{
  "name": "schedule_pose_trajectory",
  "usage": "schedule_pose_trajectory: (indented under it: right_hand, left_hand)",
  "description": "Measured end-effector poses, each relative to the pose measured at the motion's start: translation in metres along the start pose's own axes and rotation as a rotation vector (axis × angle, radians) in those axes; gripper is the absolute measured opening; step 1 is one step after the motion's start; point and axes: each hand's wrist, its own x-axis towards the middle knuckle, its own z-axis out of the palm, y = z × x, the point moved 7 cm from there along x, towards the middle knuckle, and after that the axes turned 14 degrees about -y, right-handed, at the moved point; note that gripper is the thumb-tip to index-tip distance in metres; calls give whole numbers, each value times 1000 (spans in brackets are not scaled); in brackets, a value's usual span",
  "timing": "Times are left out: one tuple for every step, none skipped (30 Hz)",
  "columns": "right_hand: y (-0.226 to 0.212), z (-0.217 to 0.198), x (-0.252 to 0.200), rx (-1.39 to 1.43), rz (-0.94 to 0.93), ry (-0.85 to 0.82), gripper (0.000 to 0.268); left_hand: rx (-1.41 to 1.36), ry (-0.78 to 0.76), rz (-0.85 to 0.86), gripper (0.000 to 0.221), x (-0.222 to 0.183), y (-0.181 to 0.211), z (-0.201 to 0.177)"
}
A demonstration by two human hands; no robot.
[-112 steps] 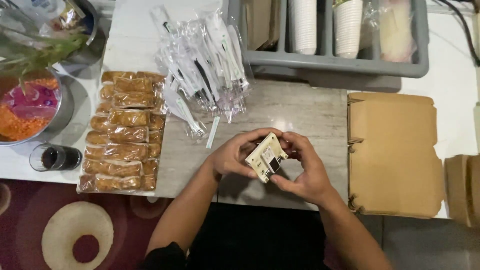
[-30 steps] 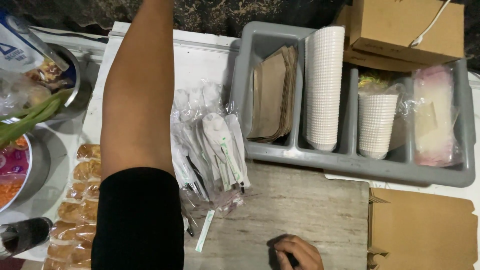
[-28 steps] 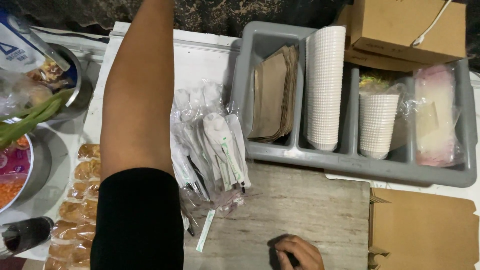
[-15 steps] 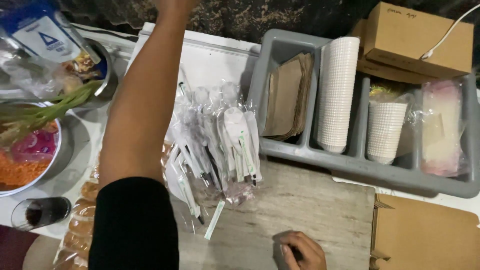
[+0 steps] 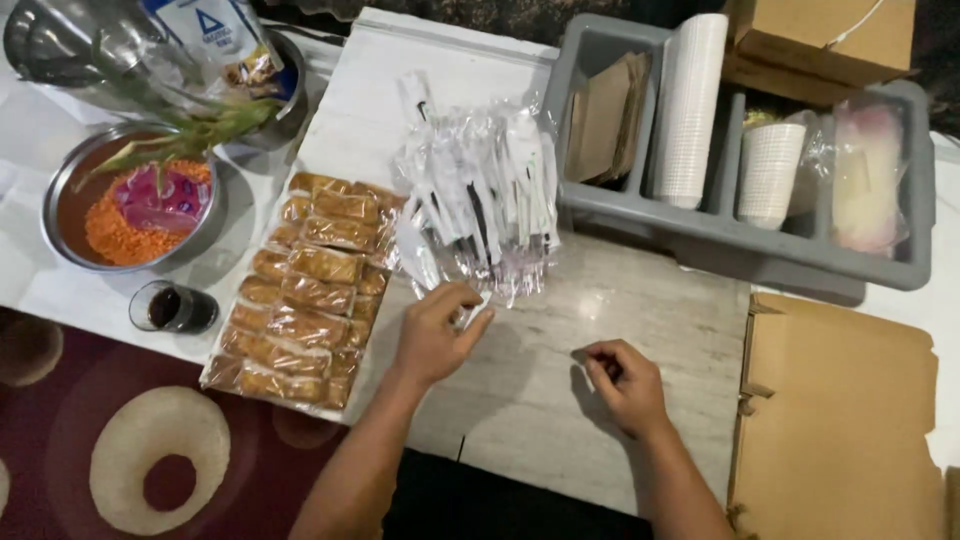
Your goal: Fold cardboard boxes and pack them with wrapped food items and plastic cutlery
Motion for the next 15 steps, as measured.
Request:
schedule_pose_trajectory:
  right_hand:
    - [-2,0,-2,-73,-53,24,16]
    - [-3,2,-5,-145,-106,48,15]
    - [-4,2,-8,-137,-116,24,15]
    - [-5,3,-11,-161,-110,19,17]
    - [-5,4,-8,-183,-112,12,19]
    - [1,7,-9,-173,-131,-13,19]
    - [9,7,-11,-197,-118,0,18]
    - [18,7,-12,-222,-105,14,17]
    - [18,10,-12,-218,-120,-16,17]
    - [18,9,-10,-247,-111,-1,16]
    - [20,7,-15,-280,-92,17,16]
    - [24,10,-20,-279,-96,-11,16]
    - [27,10,-19,-275,-93,-6,17]
    - [31,9,-17,-270,-90,-2,17]
    - [30,11,-18,-272,-100,-20,17]
  left_hand:
    - [-98,28,-14,12,-21,1,9]
    - [-196,57,-27,13,-42,1,17]
    - [-184,69,-47,13,-51,9,11]
    - [-147,36,-23,12,-59,20,7]
    - [-104,8,0,11,-65,28,2]
    - [-86,24,-21,11,-68,28,-3]
    - [-63,37,-6,12,-73,30,-7]
    - [-40,49,9,12,-77,32,-10]
    - [-28,67,-18,12,-82,29,-18]
    - [-2,123,-3,12,-87,28,-29]
    - [16,170,13,11,-93,29,-37]
    - [20,180,-14,11,-105,24,-44]
    - [79,236,-39,11,-113,19,-55]
    - [140,291,-64,11,-121,13,-66]
    - [145,304,-79,11,-131,5,-77]
